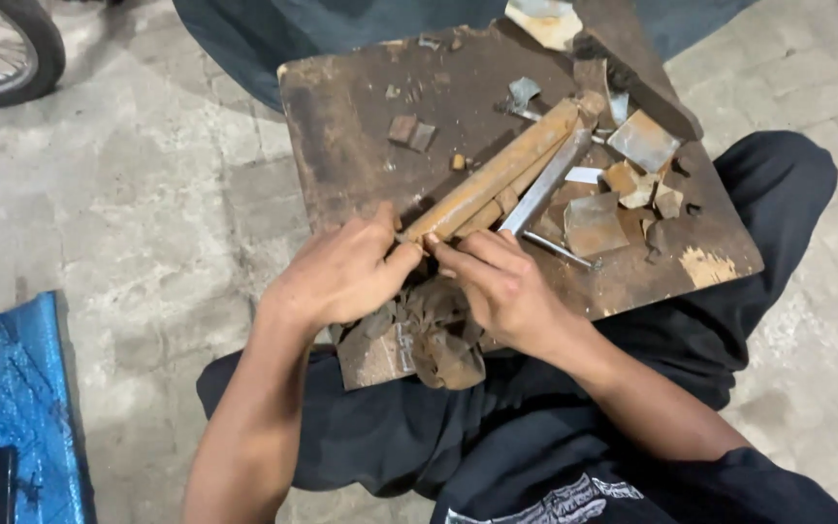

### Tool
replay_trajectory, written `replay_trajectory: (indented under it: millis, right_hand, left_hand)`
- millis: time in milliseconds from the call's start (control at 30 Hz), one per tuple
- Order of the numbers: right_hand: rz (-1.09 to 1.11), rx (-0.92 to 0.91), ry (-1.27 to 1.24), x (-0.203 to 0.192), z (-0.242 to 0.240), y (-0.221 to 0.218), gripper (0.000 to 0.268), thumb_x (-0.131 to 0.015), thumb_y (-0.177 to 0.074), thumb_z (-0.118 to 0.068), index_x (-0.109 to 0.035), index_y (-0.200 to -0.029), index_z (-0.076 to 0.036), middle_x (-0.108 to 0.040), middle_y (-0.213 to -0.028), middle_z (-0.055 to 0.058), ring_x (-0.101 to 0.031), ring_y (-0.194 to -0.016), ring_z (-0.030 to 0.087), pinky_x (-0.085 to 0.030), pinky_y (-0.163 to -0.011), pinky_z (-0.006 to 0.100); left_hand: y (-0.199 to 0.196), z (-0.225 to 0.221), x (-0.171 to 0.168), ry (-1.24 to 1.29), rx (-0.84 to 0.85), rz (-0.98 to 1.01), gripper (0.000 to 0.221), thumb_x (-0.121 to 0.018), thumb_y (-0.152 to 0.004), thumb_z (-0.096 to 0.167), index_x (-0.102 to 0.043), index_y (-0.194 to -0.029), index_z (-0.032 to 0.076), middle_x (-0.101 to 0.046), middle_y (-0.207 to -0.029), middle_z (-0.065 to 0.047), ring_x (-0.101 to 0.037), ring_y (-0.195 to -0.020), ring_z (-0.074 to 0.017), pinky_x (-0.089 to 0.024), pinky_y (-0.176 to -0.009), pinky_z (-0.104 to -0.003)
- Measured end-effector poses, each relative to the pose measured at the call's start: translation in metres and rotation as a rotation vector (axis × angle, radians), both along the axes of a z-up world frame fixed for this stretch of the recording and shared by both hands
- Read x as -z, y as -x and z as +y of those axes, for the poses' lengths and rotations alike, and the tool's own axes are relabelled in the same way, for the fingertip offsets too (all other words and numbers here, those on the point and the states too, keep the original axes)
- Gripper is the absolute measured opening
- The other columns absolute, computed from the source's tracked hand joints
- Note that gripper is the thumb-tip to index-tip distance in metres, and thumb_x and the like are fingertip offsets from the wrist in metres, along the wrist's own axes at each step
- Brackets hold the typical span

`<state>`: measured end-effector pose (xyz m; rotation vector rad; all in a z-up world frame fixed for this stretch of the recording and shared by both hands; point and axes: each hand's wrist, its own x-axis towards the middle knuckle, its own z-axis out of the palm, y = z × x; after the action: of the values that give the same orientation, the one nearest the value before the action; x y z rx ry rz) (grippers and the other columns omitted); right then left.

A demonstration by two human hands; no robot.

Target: Polishing the surface of a cylindrical metal component using sandpaper and a metal rod on a wooden work surface.

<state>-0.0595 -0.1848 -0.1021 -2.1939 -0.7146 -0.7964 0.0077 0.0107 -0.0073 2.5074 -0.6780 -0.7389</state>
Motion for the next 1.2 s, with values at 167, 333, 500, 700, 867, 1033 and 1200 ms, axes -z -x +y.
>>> replay_trajectory:
  millis: [167,333,500,700,867,1033,1200]
  right_hand:
    - [-0.012,-0.009,-0.022,-0.009,0.005,-0.005,0.016,-0.061,-0.104,-0.01,-0.074,-0.111,-0.004,-0.057,-0.081,0.009,-0.062,-0.073,0.034,-0.045,-0.07,0.039]
    - [-0.028,-0.022,-0.04,-0.011,0.005,-0.002,0.013,-0.061,-0.104,-0.01,-0.073,-0.107,-0.004,-0.058,-0.081,0.01,-0.063,-0.074,0.035,-0.045,-0.069,0.039]
    - [0.044,-0.012,-0.021,-0.009,-0.007,0.005,0.015,-0.066,-0.101,-0.007,-0.074,-0.112,-0.005,-0.057,-0.077,0.009,-0.062,-0.071,0.034,-0.045,-0.067,0.039]
    - [-0.007,0.004,-0.052,-0.001,0.004,-0.002,0.012,-0.066,-0.101,-0.008,-0.075,-0.108,-0.005,-0.057,-0.079,0.009,-0.063,-0.071,0.034,-0.045,-0.067,0.04]
    - [-0.011,0.004,-0.042,-0.001,0.0,0.002,0.01,-0.065,-0.101,-0.008,-0.074,-0.105,-0.006,-0.057,-0.079,0.008,-0.063,-0.074,0.033,-0.044,-0.068,0.038]
    - [-0.066,-0.003,-0.048,-0.006,0.002,-0.006,0.013,-0.06,-0.104,-0.009,-0.072,-0.102,-0.007,-0.054,-0.079,0.008,-0.062,-0.074,0.033,-0.043,-0.068,0.039]
    - [-0.017,-0.047,0.035,0.008,-0.033,0.017,0.018,-0.059,-0.1,-0.002,-0.074,-0.11,-0.004,-0.057,-0.079,0.012,-0.063,-0.075,0.038,-0.043,-0.064,0.044]
  left_hand:
    - [0.001,-0.004,0.0,-0.001,0.015,0.012,0.07,-0.033,-0.098,0.044,-0.049,-0.133,-0.014,-0.072,-0.092,-0.033,-0.074,-0.079,-0.0487,-0.05,-0.085,-0.066]
    - [-0.007,0.001,0.015,0.024,-0.024,0.028,0.067,-0.027,-0.104,0.045,-0.055,-0.128,-0.011,-0.069,-0.074,-0.03,-0.066,-0.053,-0.036,-0.054,-0.06,-0.054]
    - [-0.005,-0.004,0.012,0.05,0.014,0.027,0.07,-0.034,-0.104,0.039,-0.043,-0.139,-0.02,-0.069,-0.075,-0.032,-0.058,-0.047,-0.0268,-0.046,-0.048,-0.047]
    - [-0.006,-0.002,0.015,0.024,0.006,0.036,0.079,-0.031,-0.101,0.047,-0.04,-0.142,-0.021,-0.07,-0.072,-0.028,-0.059,-0.047,-0.0244,-0.047,-0.045,-0.043]
    - [0.003,-0.006,-0.001,-0.001,0.013,0.048,0.082,-0.032,-0.1,0.054,-0.044,-0.138,-0.017,-0.069,-0.105,-0.037,-0.074,-0.076,-0.0384,-0.056,-0.062,-0.052]
    - [0.0,-0.003,-0.002,0.021,-0.019,0.037,0.082,-0.029,-0.103,0.052,-0.041,-0.142,-0.018,-0.062,-0.122,-0.04,-0.072,-0.095,-0.0471,-0.056,-0.077,-0.06]
    - [0.007,-0.004,-0.014,0.038,-0.044,0.113,0.061,-0.03,-0.101,0.036,-0.047,-0.138,-0.009,-0.059,-0.124,-0.043,-0.063,-0.111,-0.0577,-0.049,-0.088,-0.066]
